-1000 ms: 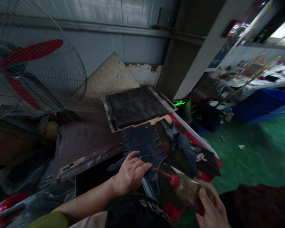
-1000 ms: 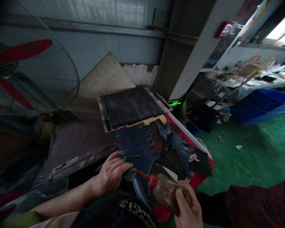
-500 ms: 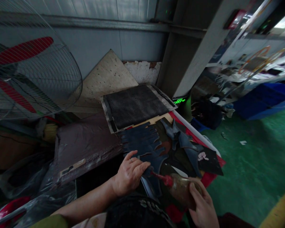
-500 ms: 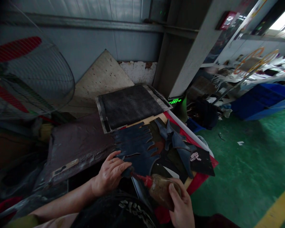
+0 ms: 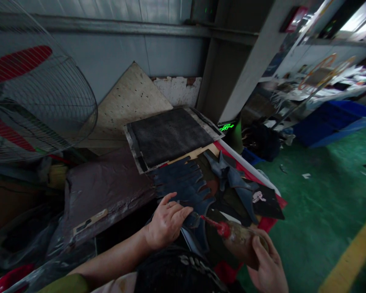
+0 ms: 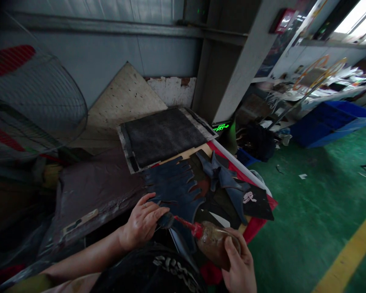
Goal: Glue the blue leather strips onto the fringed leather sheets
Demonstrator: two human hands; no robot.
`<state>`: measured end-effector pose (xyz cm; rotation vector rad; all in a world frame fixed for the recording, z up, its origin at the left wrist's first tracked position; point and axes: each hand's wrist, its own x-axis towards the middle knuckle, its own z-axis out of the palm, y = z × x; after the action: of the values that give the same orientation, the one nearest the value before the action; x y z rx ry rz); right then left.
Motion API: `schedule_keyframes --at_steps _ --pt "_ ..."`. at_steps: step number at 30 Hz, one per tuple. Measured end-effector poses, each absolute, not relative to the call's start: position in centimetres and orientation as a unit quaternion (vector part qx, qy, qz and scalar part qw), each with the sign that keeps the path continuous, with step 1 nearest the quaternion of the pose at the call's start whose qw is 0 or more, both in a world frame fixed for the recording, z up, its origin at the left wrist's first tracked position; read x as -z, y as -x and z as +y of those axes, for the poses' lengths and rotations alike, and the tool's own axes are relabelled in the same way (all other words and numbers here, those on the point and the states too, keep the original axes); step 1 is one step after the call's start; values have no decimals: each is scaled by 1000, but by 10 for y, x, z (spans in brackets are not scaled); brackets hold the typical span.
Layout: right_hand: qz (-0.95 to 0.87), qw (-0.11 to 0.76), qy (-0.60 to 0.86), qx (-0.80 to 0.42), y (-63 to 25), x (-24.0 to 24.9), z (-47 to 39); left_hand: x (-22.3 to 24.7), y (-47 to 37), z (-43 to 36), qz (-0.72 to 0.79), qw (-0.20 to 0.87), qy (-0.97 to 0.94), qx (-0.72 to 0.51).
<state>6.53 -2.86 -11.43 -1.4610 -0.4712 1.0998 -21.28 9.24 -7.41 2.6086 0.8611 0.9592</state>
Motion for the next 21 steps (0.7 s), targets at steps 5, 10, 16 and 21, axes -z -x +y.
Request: schedule_keyframes --at_steps 5,10,16,21 --pt "-220 561 630 -490 -55 108 -31 75 204 97 275 132 -893 -332" --pt "-309 523 677 -415 -52 97 -41 82 196 100 263 156 -895 -324" --pt "-258 551 673 -421 -88 110 -56 89 173 114 328 344 -826 -302" --pt "-437 462 686 -354 -118 98 -47 73 135 134 358 579 -692 -242"
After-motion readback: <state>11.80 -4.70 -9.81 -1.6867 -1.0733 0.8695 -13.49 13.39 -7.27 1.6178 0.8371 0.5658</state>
